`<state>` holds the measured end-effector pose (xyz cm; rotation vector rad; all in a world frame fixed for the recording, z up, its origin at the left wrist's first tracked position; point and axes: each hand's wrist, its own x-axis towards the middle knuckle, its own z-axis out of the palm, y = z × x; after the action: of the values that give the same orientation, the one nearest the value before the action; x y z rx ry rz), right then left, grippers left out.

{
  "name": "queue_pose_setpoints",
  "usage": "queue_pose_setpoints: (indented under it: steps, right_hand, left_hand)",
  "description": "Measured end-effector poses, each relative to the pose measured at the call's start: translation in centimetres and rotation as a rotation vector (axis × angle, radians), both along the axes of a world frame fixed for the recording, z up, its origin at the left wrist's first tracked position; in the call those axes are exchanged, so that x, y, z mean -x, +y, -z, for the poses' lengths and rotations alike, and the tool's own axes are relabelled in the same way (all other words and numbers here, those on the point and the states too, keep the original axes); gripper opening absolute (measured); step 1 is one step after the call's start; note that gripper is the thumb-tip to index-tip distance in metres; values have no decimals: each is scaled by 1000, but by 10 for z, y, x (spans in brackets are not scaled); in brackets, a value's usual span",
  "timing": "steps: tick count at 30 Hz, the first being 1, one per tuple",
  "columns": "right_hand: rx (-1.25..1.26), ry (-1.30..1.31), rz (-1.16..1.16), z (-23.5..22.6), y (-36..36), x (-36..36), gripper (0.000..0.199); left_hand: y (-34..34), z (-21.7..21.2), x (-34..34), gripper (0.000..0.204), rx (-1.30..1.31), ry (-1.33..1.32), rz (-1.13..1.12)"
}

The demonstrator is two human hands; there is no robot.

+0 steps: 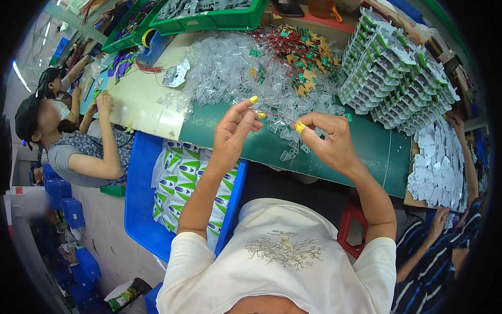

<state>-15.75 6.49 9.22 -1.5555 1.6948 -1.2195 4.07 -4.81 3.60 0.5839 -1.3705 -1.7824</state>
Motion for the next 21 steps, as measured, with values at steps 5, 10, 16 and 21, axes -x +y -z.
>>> queue_pose_setpoints:
  steps: [5,10,16,21]
  right_hand:
    - [52,51,-36,6,12,0,12]
    - [-81,-33,-26,13,4,-4,14]
    - [96,3,-68,16,-24,-24,15]
    - [112,146,-25,24,-27,-28,9]
  left_hand:
    - [8,4,2,27,-112,2,10]
    - [13,9,7,17,66,-3,-57]
    - [14,2,12,18,117,37,-76]
    - [16,16,15,24,4,-60,-64]
